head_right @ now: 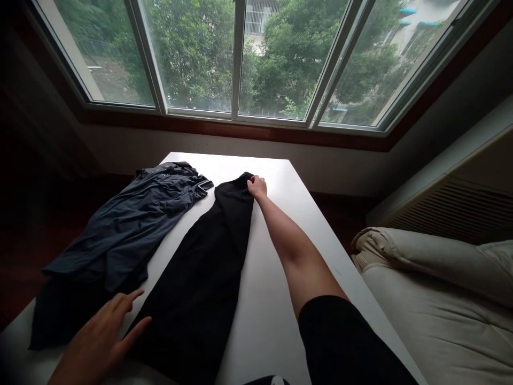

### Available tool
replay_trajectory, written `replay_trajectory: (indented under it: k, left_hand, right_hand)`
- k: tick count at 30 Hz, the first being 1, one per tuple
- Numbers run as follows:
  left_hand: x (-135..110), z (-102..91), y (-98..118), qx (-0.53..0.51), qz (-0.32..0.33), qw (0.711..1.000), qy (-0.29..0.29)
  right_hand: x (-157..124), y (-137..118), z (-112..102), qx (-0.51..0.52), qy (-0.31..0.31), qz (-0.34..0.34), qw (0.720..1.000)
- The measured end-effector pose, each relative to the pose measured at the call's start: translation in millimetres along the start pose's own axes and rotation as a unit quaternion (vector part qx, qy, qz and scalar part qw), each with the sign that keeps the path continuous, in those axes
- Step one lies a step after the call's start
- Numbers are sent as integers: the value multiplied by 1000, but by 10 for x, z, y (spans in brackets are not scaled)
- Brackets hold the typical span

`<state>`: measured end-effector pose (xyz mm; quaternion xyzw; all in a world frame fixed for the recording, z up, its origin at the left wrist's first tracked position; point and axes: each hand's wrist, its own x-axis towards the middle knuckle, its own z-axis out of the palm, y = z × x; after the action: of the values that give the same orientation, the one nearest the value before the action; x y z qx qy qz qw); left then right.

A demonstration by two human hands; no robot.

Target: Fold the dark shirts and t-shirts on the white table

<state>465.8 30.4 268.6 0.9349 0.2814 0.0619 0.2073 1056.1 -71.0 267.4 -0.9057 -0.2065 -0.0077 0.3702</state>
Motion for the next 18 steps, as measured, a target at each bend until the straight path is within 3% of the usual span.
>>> replay_trajectory:
  k: [4, 7, 10, 14, 18]
  left_hand:
    - [-21, 106, 9, 20, 30, 999, -28]
    - [-54, 139, -49, -57, 34, 996, -65]
    - [-7, 86, -148, -156, -20, 984, -88]
    - [213, -36, -226, -284, -74, 951, -97]
    - [493, -99, -127, -420, -136, 893, -93]
  right_hand:
    - [-27, 122, 1, 29, 27, 61, 997]
    - [-46, 127, 14, 90, 14, 94, 991]
    - [-67, 74, 49, 141, -30, 102, 984]
    - [-87, 6, 66, 176, -56, 103, 977]
    - [-132, 186, -167, 209, 25, 112, 971]
